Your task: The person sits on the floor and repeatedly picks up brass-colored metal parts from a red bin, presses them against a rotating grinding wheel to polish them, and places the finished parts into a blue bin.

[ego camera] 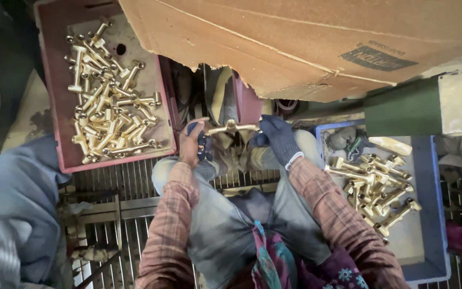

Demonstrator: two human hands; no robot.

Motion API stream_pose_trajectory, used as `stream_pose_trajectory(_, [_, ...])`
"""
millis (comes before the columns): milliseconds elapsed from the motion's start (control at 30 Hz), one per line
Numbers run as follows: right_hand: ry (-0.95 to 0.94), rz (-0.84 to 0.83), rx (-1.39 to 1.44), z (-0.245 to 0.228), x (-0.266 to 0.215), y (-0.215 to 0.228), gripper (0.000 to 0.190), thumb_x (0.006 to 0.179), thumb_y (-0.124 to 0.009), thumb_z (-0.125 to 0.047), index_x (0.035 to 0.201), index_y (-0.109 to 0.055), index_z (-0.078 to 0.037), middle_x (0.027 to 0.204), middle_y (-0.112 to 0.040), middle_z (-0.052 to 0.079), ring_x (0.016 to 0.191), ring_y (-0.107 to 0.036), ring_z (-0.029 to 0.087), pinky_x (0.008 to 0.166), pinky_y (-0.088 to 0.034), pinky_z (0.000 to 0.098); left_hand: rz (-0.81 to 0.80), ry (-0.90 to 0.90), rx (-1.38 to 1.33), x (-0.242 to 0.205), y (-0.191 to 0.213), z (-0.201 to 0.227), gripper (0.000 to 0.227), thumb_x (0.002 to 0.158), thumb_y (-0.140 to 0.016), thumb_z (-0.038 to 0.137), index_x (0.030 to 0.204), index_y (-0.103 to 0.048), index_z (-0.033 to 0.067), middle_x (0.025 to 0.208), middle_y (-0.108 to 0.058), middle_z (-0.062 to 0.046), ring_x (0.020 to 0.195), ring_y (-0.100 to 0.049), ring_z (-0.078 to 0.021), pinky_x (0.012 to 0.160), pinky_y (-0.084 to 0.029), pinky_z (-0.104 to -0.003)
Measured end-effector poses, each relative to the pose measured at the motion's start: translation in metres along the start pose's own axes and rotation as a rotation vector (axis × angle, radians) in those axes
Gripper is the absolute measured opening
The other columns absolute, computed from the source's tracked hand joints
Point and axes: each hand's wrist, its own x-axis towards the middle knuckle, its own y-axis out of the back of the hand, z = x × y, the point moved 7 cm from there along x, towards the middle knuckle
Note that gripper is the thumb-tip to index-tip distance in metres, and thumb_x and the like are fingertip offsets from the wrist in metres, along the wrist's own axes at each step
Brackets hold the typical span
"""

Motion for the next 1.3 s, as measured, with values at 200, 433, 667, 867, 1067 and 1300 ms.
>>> stream_pose_trajectory(200, [-0.124, 0.004, 0.154, 0.017, 0.015, 0.001, 0.025, 0.096, -0.061, -0.016, 0.103, -0.065, 0.009, 0.066, -0.054, 0.006, 0.056, -0.053, 0.015, 0.062, -0.059, 0.0352, -0.039, 0.080, -0.052, 0.003, -0.002, -0.006, 0.027, 0.097, -0.066, 0.027, 0.112, -0.075, 0.0063, 0.069, -0.062, -0.002, 0.043, -0.053, -0.0111, 0.037, -0.037, -0.028])
stream_pose_trajectory(433, [-0.066, -0.099, -0.267, -0.002, 0.019, -0.007, 0.032, 0.100, -0.057, -0.031, 0.094, -0.063, -0.001, 0.062, -0.048, 0.005, 0.054, -0.050, 0.015, 0.057, -0.052, 0.0359, 0.000, 0.129, -0.035, -0.001, -0.003, -0.001, 0.031, 0.097, -0.070, 0.033, 0.104, -0.071, 0.0032, 0.069, -0.064, -0.004, 0.044, -0.053, -0.0119, 0.038, -0.037, -0.028])
stream_pose_trajectory(667, [0.422, -0.100, -0.376, -0.053, -0.056, -0.004, 0.026, 0.100, -0.067, -0.023, 0.110, -0.060, 0.000, 0.086, -0.064, 0.007, 0.073, -0.061, 0.014, 0.063, -0.052, 0.0321, -0.006, 0.025, 0.051, -0.058, -0.007, -0.008, 0.029, 0.091, -0.074, 0.028, 0.105, -0.075, 0.0027, 0.077, -0.069, -0.003, 0.054, -0.058, -0.0107, 0.046, -0.044, -0.026])
stream_pose_trajectory(867, [0.269, 0.005, -0.345, -0.048, -0.081, 0.033, 0.017, 0.093, -0.069, -0.015, 0.106, -0.063, -0.004, 0.076, -0.063, 0.004, 0.058, -0.057, 0.009, 0.050, -0.046, 0.0258, -0.081, -0.263, 0.172, -0.065, -0.025, -0.016, 0.031, 0.103, -0.063, 0.035, 0.108, -0.074, 0.0063, 0.094, -0.068, 0.001, 0.083, -0.062, -0.0077, 0.074, -0.049, -0.023])
stream_pose_trajectory(1067, [0.224, -0.004, -0.305, -0.048, -0.059, 0.046, 0.015, 0.098, -0.063, -0.015, 0.110, -0.061, -0.005, 0.075, -0.062, 0.004, 0.058, -0.057, 0.010, 0.050, -0.045, 0.0254, -0.106, -0.249, 0.014, -0.016, -0.054, -0.033, 0.024, 0.101, -0.066, 0.030, 0.106, -0.071, 0.0067, 0.093, -0.067, 0.001, 0.084, -0.062, -0.0085, 0.073, -0.050, -0.024])
stream_pose_trajectory(1300, [0.284, -0.061, -0.315, -0.038, -0.018, 0.057, 0.026, 0.095, -0.066, -0.008, 0.120, -0.057, -0.006, 0.076, -0.058, 0.003, 0.062, -0.053, 0.010, 0.053, -0.045, 0.0274, -0.014, -0.201, -0.007, 0.021, -0.059, -0.060, 0.027, 0.100, -0.066, 0.033, 0.105, -0.068, 0.0069, 0.091, -0.066, 0.000, 0.080, -0.060, -0.0092, 0.072, -0.050, -0.025])
